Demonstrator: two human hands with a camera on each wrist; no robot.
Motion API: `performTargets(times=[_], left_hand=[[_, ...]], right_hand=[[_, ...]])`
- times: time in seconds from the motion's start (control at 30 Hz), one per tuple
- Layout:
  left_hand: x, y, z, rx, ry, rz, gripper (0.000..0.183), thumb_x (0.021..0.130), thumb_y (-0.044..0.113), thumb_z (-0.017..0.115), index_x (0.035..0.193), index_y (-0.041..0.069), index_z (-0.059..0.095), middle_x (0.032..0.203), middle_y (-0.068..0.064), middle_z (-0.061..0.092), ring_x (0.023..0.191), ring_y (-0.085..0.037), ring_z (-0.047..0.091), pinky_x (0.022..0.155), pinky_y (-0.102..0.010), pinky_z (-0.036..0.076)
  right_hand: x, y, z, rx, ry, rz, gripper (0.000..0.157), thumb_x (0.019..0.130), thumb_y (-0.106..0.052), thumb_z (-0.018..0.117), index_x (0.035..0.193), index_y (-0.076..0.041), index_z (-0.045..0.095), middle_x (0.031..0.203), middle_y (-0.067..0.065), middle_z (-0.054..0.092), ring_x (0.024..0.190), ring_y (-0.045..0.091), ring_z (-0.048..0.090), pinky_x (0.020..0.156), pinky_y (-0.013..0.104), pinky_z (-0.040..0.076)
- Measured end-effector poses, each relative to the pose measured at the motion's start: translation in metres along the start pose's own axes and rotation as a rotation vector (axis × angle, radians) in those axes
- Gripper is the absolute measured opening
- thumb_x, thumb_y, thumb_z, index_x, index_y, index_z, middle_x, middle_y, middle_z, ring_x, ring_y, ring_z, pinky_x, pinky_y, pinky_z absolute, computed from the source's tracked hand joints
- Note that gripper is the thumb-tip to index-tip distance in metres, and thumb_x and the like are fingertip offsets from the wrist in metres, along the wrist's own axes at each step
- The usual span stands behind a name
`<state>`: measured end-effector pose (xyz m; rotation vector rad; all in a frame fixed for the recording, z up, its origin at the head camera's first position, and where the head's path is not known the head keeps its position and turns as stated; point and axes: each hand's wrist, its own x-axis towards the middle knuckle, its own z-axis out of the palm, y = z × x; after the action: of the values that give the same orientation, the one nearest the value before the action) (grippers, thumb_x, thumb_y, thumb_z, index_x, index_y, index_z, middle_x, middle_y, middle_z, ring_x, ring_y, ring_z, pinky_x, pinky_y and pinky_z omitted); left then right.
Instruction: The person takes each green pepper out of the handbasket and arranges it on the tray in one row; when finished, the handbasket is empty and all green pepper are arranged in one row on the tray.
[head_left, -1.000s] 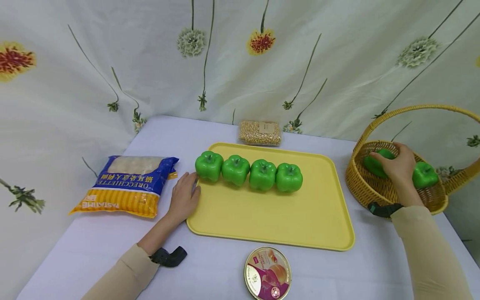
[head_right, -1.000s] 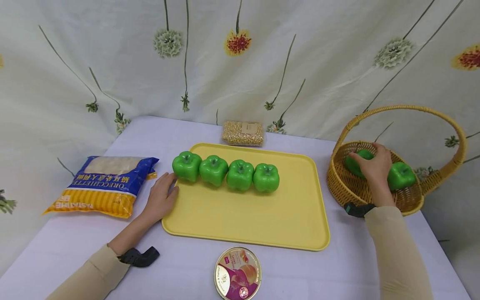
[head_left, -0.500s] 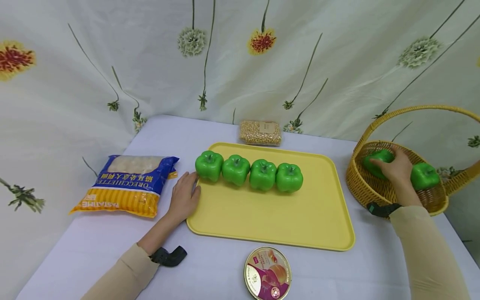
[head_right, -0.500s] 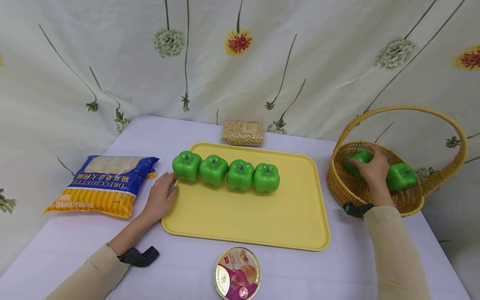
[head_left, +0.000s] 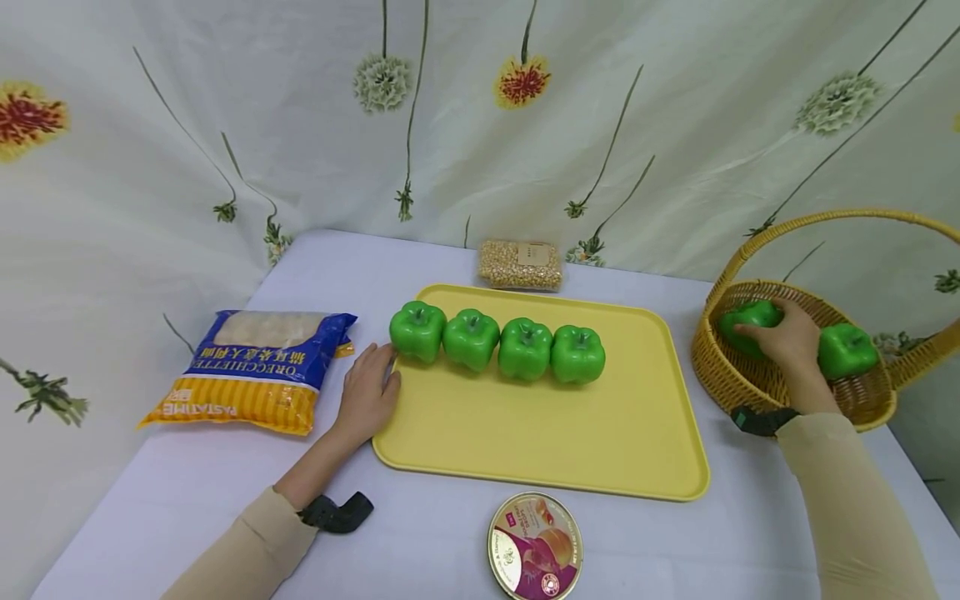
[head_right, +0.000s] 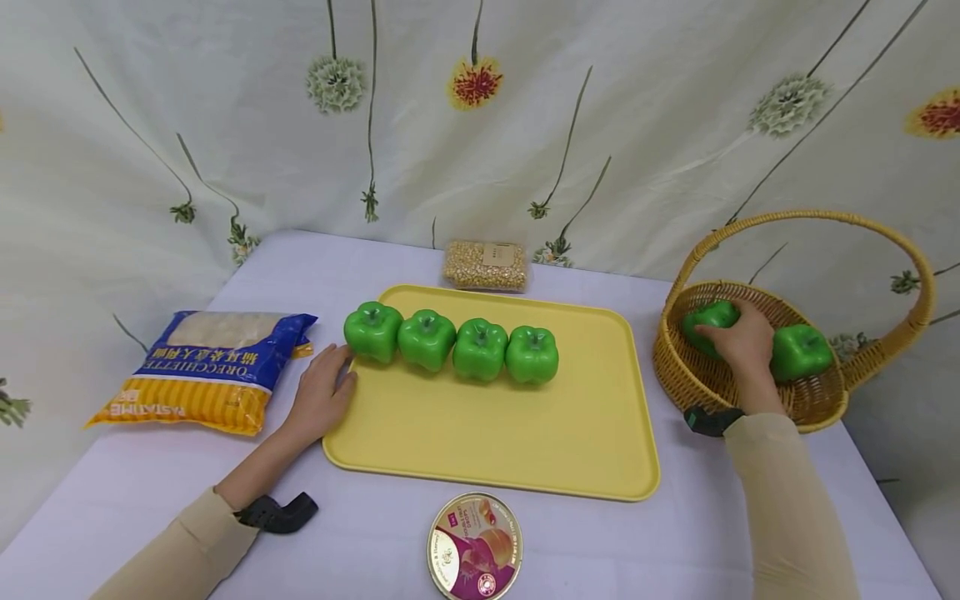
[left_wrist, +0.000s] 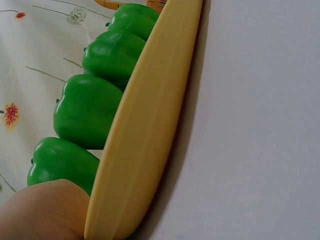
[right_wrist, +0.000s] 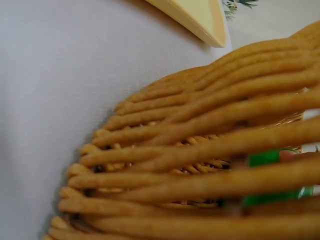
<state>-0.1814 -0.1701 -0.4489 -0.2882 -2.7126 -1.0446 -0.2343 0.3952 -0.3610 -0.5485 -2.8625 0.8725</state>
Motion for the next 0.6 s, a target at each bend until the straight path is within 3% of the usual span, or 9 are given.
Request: performTargets(times=[0.2,0.33,0.6], left_hand=[[0.0,-0.001,0.0,-0.003,0.011,0.005,0.042,0.095,0.003,0.047,0.135,-0.009,0.047,0.138,-0.029,0.05,0.141,-0.048,0.027,0.114,-0.064,0.019],[0.0,0.0,0.0,-0.002,0.008,0.002,0.042,0.095,0.003,0.047,0.135,-0.008,0.047,0.138,-0.029,0.051,0.141,-0.048,0.027,0.114,-0.064,0.019],[0.0,0.001,-0.001,0.003,0.012,0.005,0.042,0.095,0.002,0.047,0.135,-0.008,0.047,0.138,-0.028,0.051,0.141,-0.048,0.028,0.115,-0.064,0.019]], right_hand=[[-0.005,-0.005,-0.004,-0.01,-0.013,-0.022,0.086,0.094,-0.031,0.062,0.152,0.009,0.013,0.15,0.041,0.02,0.135,0.06,0.023,0.109,0.067,0.028],[-0.013,-0.007,-0.011,0.048,-0.009,-0.012,0.087,0.094,-0.032,0.062,0.152,0.009,0.012,0.153,0.04,0.014,0.136,0.059,0.022,0.108,0.067,0.03],[-0.029,-0.008,-0.023,0.221,0.072,0.071,0.087,0.093,-0.04,0.06,0.157,-0.005,0.012,0.16,0.026,0.015,0.143,0.05,0.022,0.11,0.064,0.031]])
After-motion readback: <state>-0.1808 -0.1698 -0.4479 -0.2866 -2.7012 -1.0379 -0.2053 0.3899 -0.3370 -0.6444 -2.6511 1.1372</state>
